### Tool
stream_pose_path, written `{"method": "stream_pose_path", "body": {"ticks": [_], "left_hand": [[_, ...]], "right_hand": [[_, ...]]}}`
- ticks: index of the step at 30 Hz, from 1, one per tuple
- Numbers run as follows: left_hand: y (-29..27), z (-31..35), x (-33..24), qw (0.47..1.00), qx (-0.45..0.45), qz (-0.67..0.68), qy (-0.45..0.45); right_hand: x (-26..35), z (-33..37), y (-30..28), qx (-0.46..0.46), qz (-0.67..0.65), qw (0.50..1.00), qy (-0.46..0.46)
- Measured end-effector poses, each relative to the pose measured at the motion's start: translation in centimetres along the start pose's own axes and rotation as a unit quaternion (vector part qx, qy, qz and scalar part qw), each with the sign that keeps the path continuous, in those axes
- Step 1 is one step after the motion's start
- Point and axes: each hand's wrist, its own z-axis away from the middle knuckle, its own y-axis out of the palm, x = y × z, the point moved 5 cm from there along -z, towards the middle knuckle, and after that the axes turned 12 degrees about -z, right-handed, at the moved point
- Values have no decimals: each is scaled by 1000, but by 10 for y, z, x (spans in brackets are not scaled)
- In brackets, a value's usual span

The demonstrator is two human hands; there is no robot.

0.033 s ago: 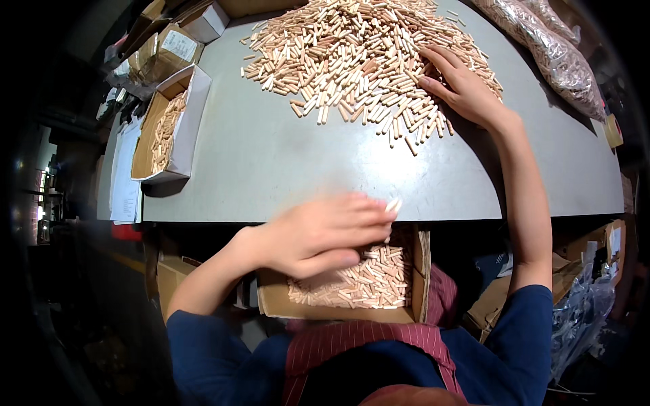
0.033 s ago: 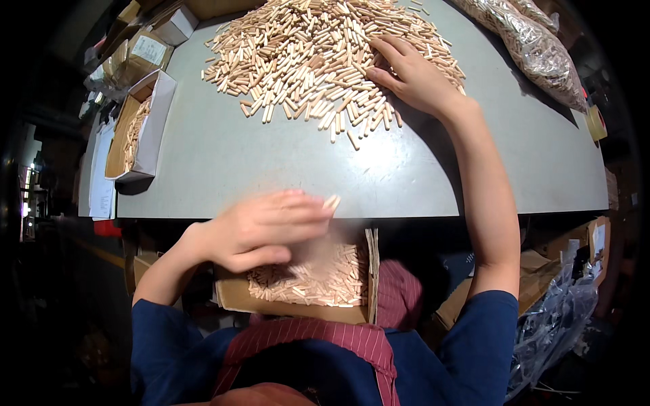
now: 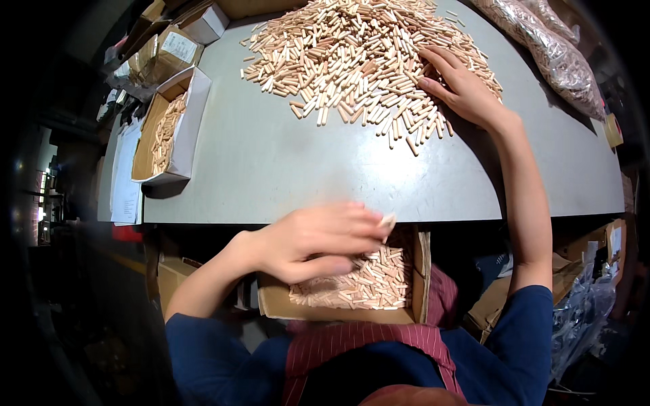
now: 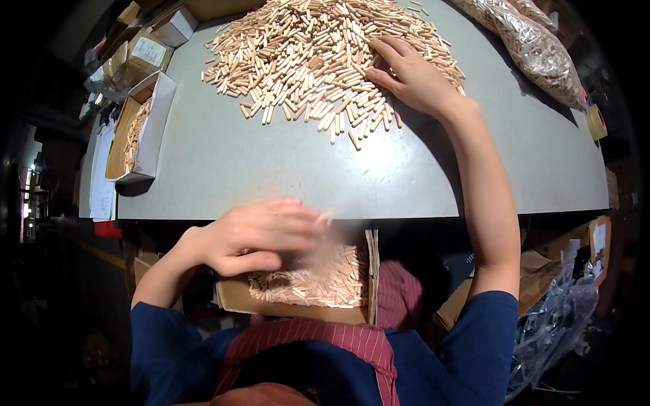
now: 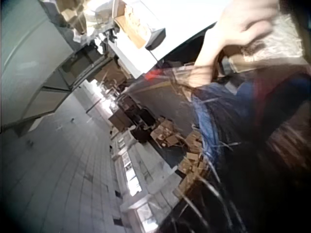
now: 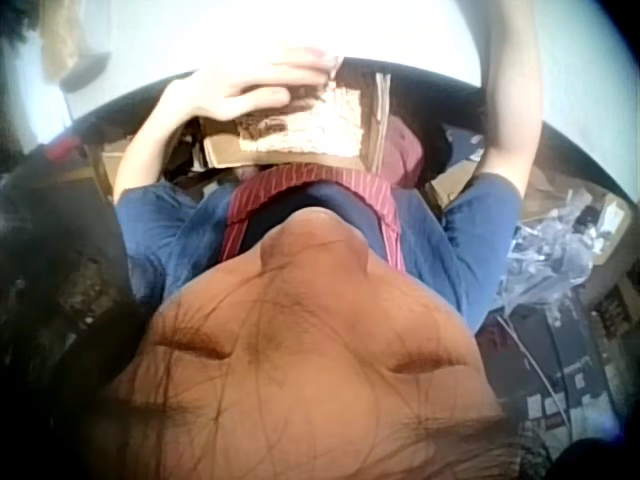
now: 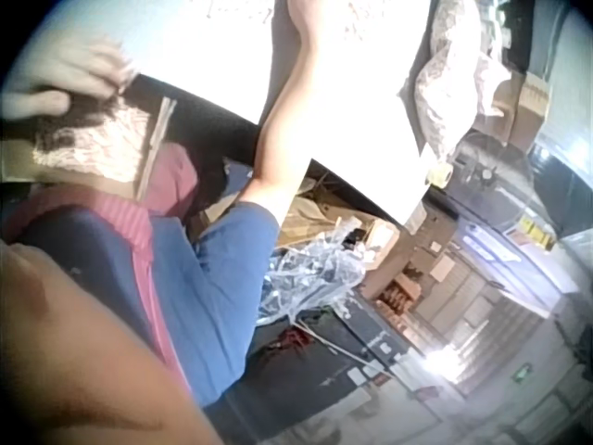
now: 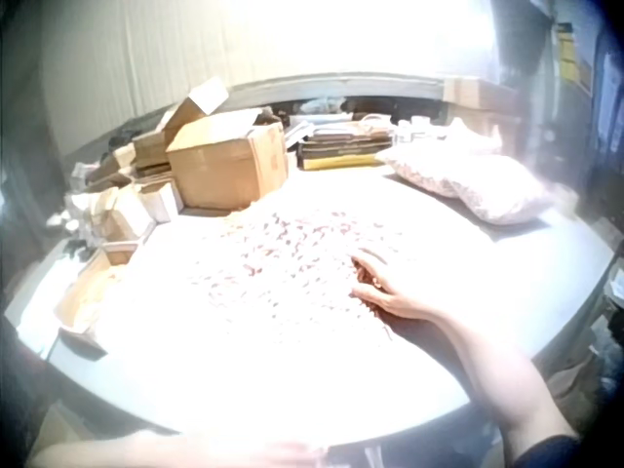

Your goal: The person repeatedly scoops small wooden pegs from a large pile on a table and places them into a cardboard box below. The hands move in a rhythmic, repetitive motion, transferring the pegs from the table surface into the box.

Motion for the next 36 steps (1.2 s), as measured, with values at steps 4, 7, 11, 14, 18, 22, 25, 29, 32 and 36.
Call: {"method": "stream_pose_path", "body": {"ticks": [4,7,11,14,18,22,25,29,32,36], "left_hand": [[-15,25,20,956,-103,243,-130],[-35,14,44,924,-256,72,-273],[-46,-21,94,851,-223,-419,-225],[-55,-52,115,823,-160,-486,-244],[-59,-77,138,832,-129,-464,-275],[-50,-70,123,859,-104,-440,-240],[-37,-61,93,881,-98,-413,-208],[-20,-42,60,887,-90,-404,-208],[-11,-26,43,883,-69,-409,-220],[-4,-2,29,876,-46,-407,-254]], "right_hand": [[-2,-3,1,19,3,1000,4],[-3,-3,6,4,42,999,-6],[-9,-3,13,-52,59,997,-25],[-6,-3,12,-48,45,998,-19],[-8,-4,13,-35,54,998,-15],[-7,-4,11,-32,55,998,-16],[-6,-3,10,-18,52,998,0],[-4,-3,9,-8,64,998,4],[-7,-4,9,-30,61,998,-16],[-11,-3,11,-31,68,997,-20]]}}
